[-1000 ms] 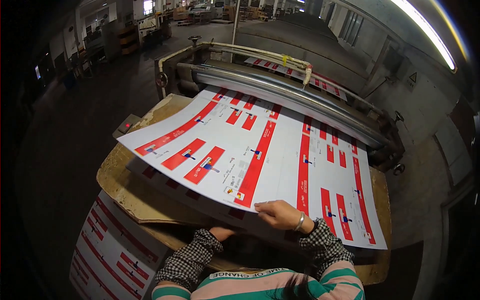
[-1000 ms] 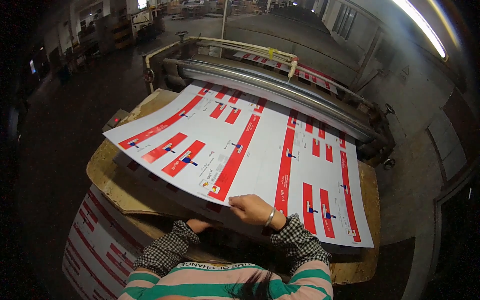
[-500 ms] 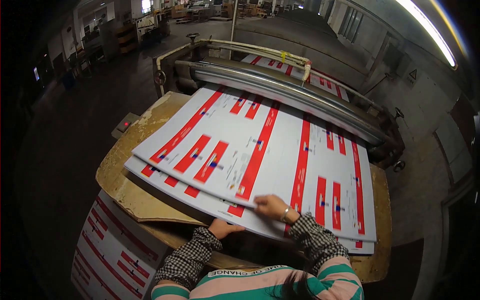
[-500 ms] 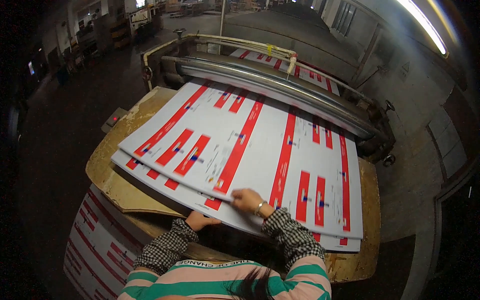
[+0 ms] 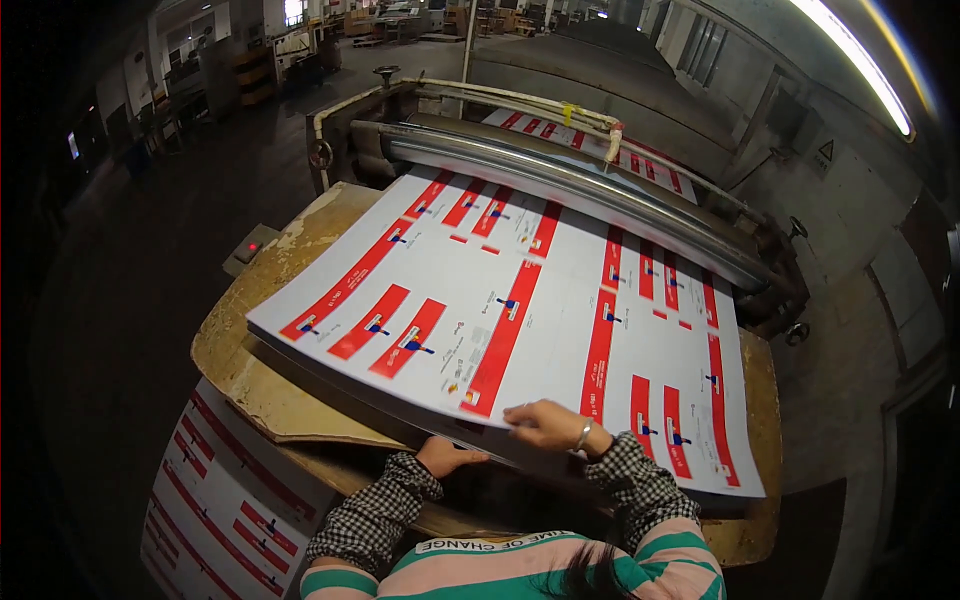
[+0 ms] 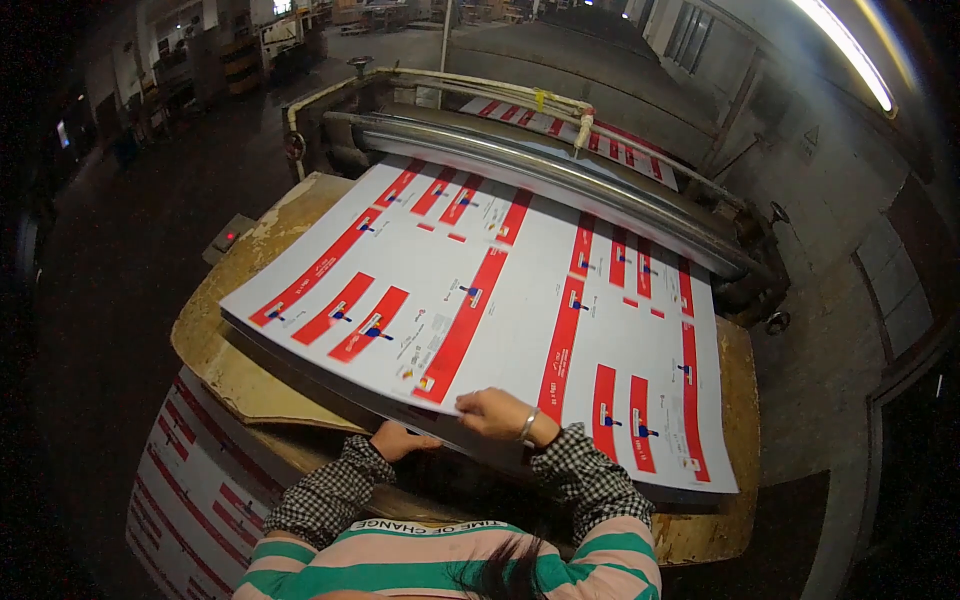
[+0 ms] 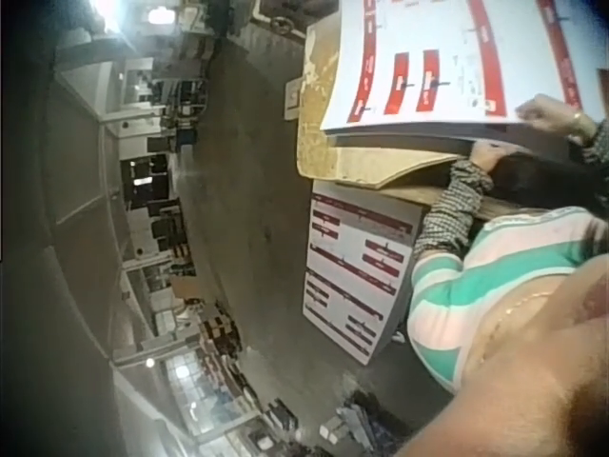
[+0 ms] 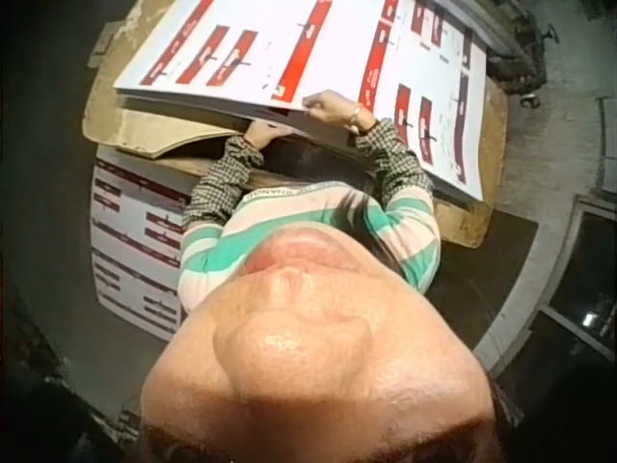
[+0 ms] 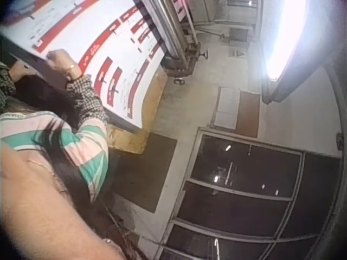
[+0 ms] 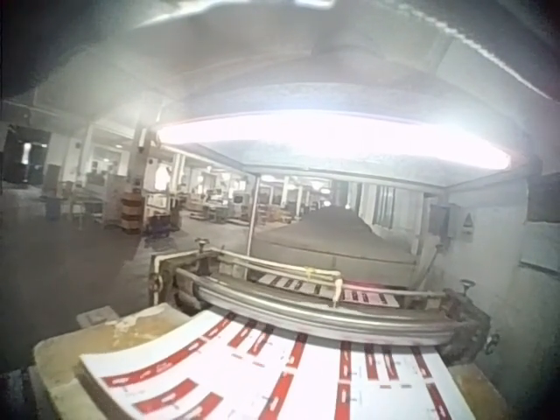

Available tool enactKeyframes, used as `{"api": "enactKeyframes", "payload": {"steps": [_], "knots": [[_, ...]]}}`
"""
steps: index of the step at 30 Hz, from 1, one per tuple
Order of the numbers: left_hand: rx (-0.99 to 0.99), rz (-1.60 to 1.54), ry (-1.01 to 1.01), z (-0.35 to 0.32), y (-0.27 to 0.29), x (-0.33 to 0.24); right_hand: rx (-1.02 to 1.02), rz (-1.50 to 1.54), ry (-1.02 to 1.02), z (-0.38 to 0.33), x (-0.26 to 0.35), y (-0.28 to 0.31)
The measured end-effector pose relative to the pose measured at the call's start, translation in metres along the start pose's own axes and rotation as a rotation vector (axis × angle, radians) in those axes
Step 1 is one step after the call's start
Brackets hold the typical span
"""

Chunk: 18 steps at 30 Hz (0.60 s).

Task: Stacking large printed paper sheets from a machine onto a pallet.

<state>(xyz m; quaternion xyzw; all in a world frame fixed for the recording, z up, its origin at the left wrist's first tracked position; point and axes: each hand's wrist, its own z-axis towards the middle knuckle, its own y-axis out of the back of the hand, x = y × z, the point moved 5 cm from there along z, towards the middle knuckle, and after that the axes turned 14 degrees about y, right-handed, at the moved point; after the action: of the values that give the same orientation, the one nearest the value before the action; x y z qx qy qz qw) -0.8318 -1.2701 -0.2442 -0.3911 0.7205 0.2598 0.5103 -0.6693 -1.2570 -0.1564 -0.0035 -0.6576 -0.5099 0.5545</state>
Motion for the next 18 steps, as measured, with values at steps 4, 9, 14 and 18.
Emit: {"api": "enactKeyframes", "payload": {"steps": [4, 9, 14, 18], "knots": [[-0.015, 0.053, 0.102, 0.006, 0.006, 0.026, -0.107, -0.066, 0.095, 0.004, 0.041, 0.029], [-0.007, 0.009, 0.297, -0.007, -0.003, -0.021, 0.051, -0.042, -0.022, -0.006, 0.009, -0.003], [-0.016, -0.065, 0.239, 0.006, 0.001, -0.002, 0.016, -0.072, 0.038, -0.008, -0.014, -0.018], [-0.016, -0.061, 0.089, 0.010, 0.001, 0.002, -0.015, -0.051, -0.242, 0.003, -0.060, 0.003]]}}
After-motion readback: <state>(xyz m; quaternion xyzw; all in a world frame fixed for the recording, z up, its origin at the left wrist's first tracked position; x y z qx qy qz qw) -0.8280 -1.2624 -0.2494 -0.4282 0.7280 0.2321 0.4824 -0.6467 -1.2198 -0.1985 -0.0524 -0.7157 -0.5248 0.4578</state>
